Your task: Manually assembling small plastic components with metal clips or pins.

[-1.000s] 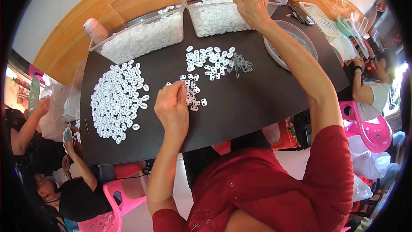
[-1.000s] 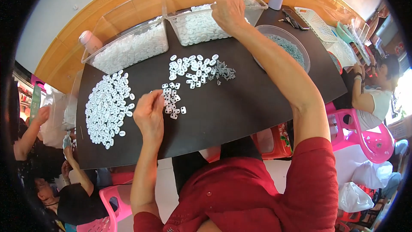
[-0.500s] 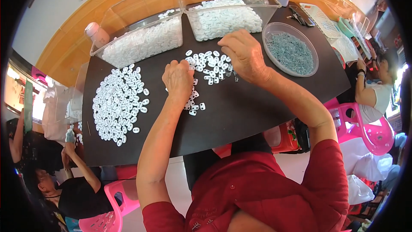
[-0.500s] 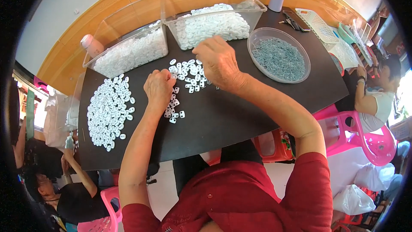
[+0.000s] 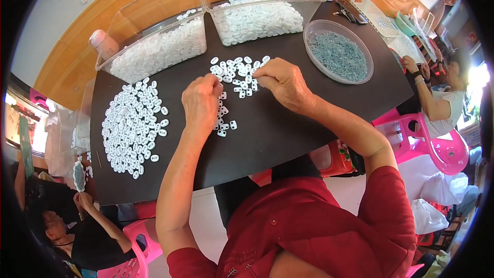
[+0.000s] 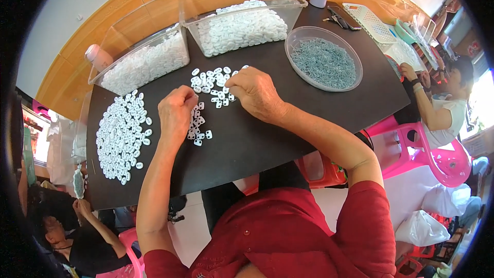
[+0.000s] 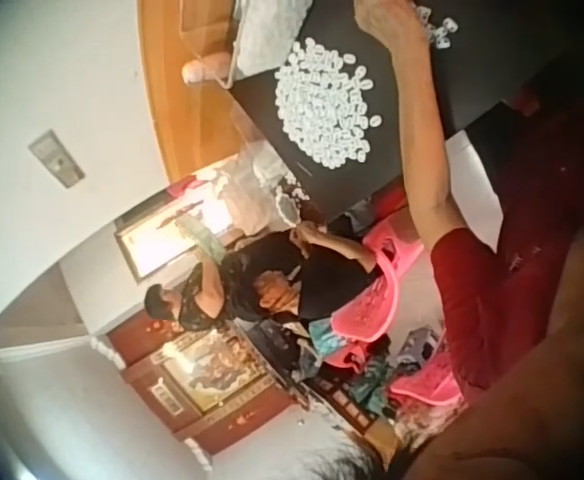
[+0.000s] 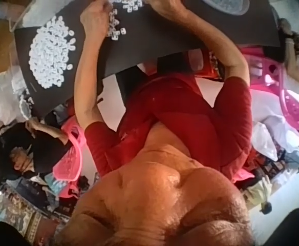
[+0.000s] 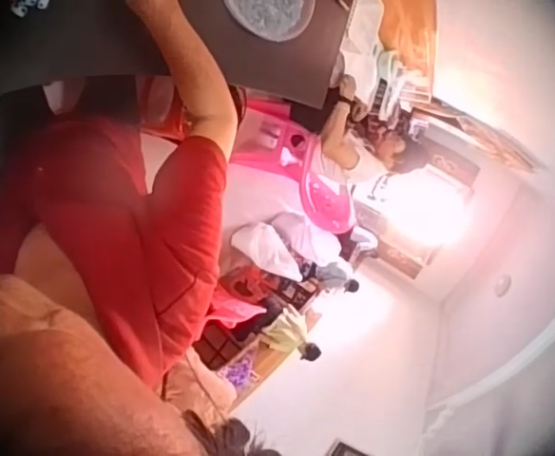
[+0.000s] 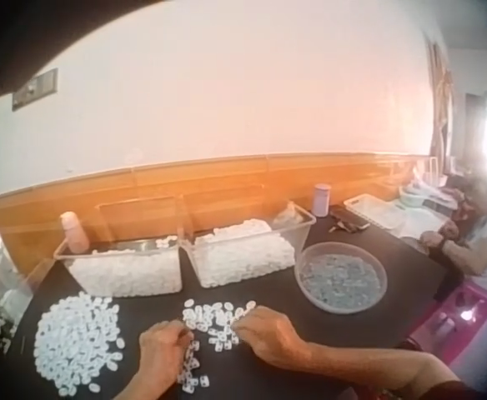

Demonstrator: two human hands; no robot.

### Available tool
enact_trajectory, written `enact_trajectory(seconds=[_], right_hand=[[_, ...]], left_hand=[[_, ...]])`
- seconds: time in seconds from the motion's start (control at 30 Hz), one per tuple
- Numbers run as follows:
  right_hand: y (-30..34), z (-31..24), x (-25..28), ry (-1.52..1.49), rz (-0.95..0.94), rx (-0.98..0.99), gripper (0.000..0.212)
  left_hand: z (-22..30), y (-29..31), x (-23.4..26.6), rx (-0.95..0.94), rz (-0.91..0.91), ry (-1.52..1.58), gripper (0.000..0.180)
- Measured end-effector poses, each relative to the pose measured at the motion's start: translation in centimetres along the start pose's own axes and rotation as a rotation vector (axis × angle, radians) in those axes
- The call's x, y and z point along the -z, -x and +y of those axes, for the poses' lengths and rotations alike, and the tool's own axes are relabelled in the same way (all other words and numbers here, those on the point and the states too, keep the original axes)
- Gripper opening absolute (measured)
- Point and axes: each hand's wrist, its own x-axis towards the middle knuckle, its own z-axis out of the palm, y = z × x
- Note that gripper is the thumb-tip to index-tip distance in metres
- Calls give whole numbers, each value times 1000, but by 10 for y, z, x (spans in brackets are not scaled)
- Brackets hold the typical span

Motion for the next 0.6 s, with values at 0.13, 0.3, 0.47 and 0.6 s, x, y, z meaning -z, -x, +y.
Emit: enact_trajectory(seconds=[0.13,0.3,0.47,0.6], right_hand=[[9,-26,-5,-365,-128,-327,9],[19,-48,-9,-522,-236,-459,7],[24,-55,-4,-753,-279,-554,8],[27,-67,2,-813,-289,-645,10]], left_hand=[[30,20,12,20,-58,187,8],[49,37,19,116,-104,329,10],[52,53,21,298,-104,585,11],[53,64,20,439,-81,1046,8]])
